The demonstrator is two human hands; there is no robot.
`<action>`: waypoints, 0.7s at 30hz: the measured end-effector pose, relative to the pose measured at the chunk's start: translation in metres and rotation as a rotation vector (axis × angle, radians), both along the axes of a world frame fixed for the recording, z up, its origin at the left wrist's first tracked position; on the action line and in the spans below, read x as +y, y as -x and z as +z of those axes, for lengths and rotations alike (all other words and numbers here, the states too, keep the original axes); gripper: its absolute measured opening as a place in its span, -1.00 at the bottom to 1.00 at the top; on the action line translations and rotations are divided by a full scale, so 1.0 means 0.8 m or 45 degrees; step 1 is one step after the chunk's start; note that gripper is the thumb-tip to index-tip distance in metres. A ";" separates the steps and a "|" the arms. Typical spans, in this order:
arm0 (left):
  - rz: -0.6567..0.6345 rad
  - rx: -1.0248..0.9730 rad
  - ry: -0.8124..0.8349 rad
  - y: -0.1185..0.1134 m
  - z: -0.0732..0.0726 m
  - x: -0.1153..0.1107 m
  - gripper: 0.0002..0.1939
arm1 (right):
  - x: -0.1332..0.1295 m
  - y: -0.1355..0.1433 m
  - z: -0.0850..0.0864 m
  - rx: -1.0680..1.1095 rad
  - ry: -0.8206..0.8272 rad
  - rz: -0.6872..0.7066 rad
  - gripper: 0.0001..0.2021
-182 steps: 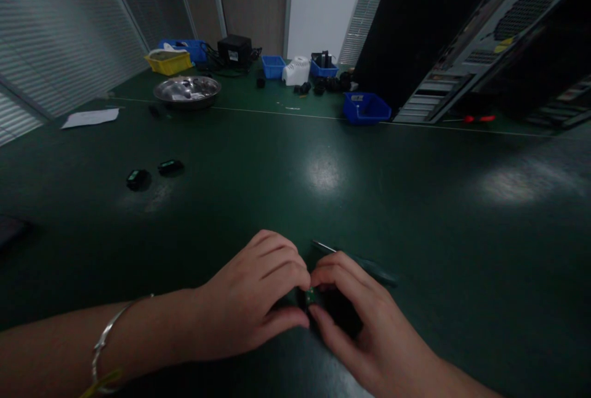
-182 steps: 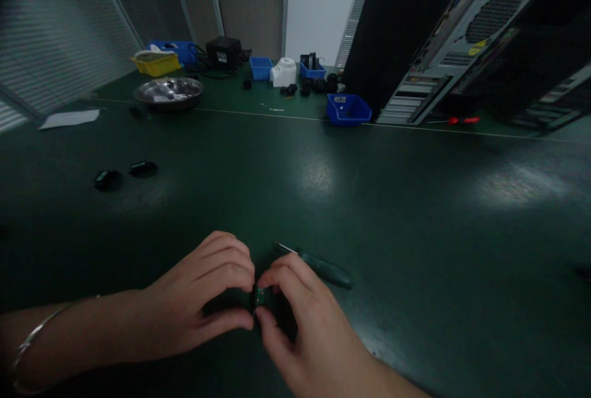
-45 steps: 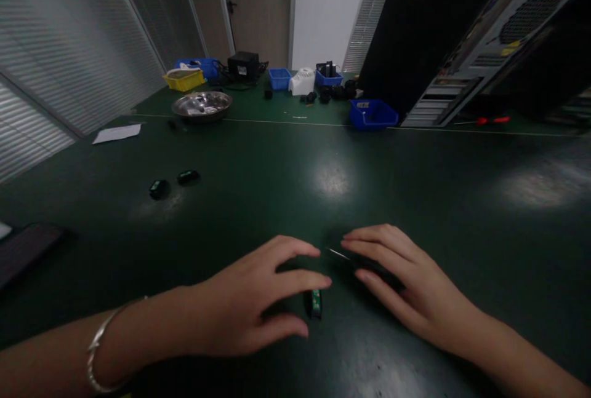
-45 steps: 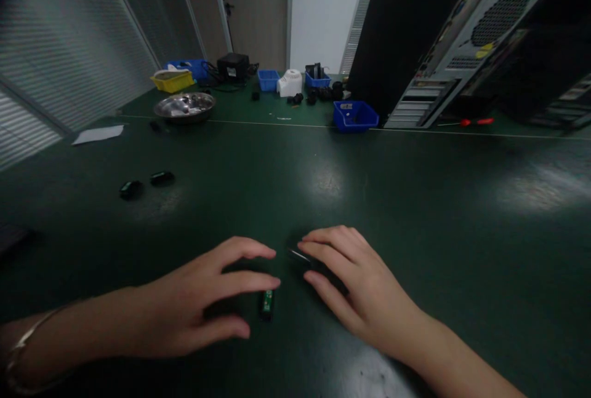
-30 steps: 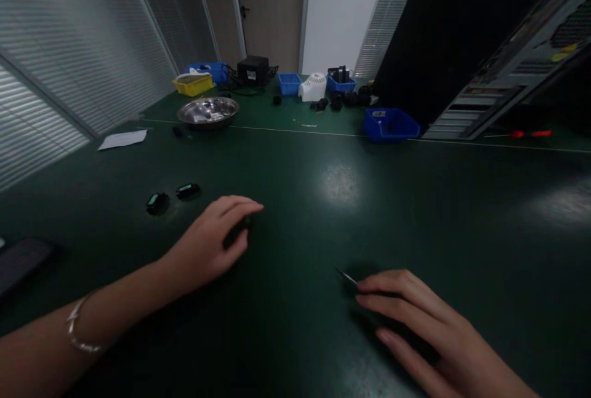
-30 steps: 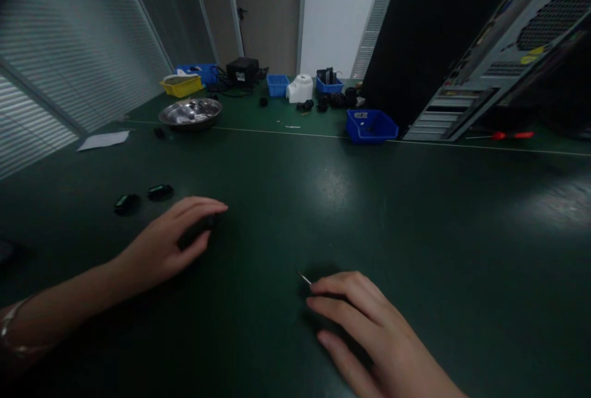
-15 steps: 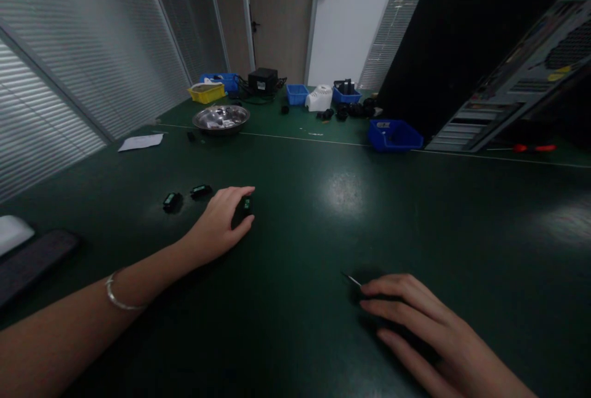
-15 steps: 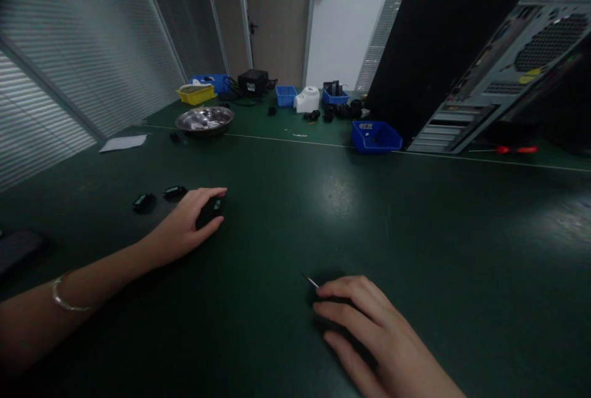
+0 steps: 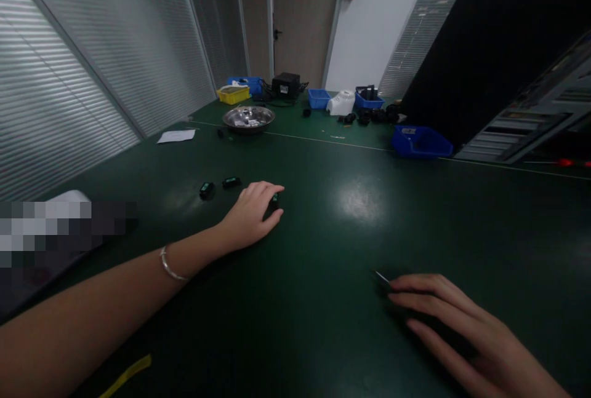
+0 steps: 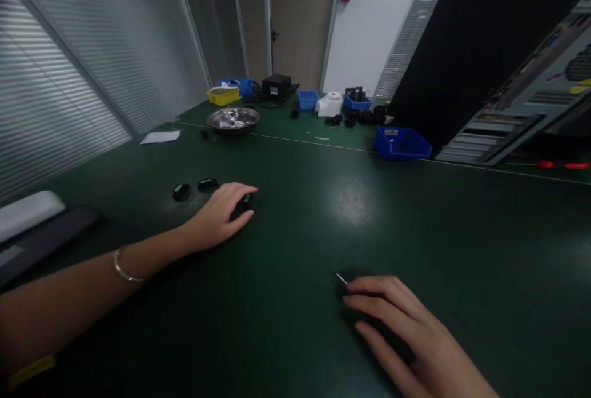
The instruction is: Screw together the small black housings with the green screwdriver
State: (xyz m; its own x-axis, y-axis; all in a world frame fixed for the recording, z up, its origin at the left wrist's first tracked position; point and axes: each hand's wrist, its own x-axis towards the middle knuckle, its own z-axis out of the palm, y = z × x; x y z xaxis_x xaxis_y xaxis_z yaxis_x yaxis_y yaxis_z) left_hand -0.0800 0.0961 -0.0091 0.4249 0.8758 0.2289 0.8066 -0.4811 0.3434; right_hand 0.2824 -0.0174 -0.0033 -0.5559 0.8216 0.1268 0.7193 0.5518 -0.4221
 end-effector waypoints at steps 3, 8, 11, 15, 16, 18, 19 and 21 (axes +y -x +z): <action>0.002 0.000 -0.017 0.001 0.000 -0.002 -0.56 | -0.001 -0.004 -0.008 -0.021 -0.002 -0.021 -0.64; -0.012 -0.005 -0.040 0.001 -0.002 -0.002 -0.58 | 0.000 -0.005 -0.014 -0.028 -0.045 -0.008 -0.67; -0.021 0.002 -0.036 0.001 -0.001 -0.003 -0.59 | 0.001 -0.009 -0.018 -0.064 -0.068 0.019 -0.66; -0.016 0.020 -0.025 0.001 0.001 -0.004 -0.59 | 0.003 -0.017 -0.025 -0.134 -0.089 0.084 -0.65; -0.010 0.023 -0.024 0.000 0.001 -0.004 -0.59 | 0.004 -0.018 -0.026 -0.149 -0.093 0.098 -0.64; 0.013 0.026 -0.026 -0.002 0.000 -0.005 -0.58 | 0.004 -0.020 -0.028 -0.167 -0.103 0.120 -0.64; 0.034 0.025 -0.029 -0.003 0.000 -0.005 -0.57 | 0.003 -0.021 -0.029 -0.172 -0.107 0.128 -0.64; 0.103 0.021 -0.043 -0.005 0.000 -0.006 -0.51 | 0.002 -0.023 -0.030 -0.176 -0.114 0.139 -0.64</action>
State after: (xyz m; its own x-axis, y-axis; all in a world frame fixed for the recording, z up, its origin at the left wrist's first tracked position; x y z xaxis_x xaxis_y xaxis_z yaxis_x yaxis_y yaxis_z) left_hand -0.0757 0.0914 -0.0092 0.3571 0.8994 0.2520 0.8488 -0.4251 0.3143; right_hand 0.3005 -0.0158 -0.0275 -0.6582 0.7443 0.1130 0.7007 0.6606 -0.2694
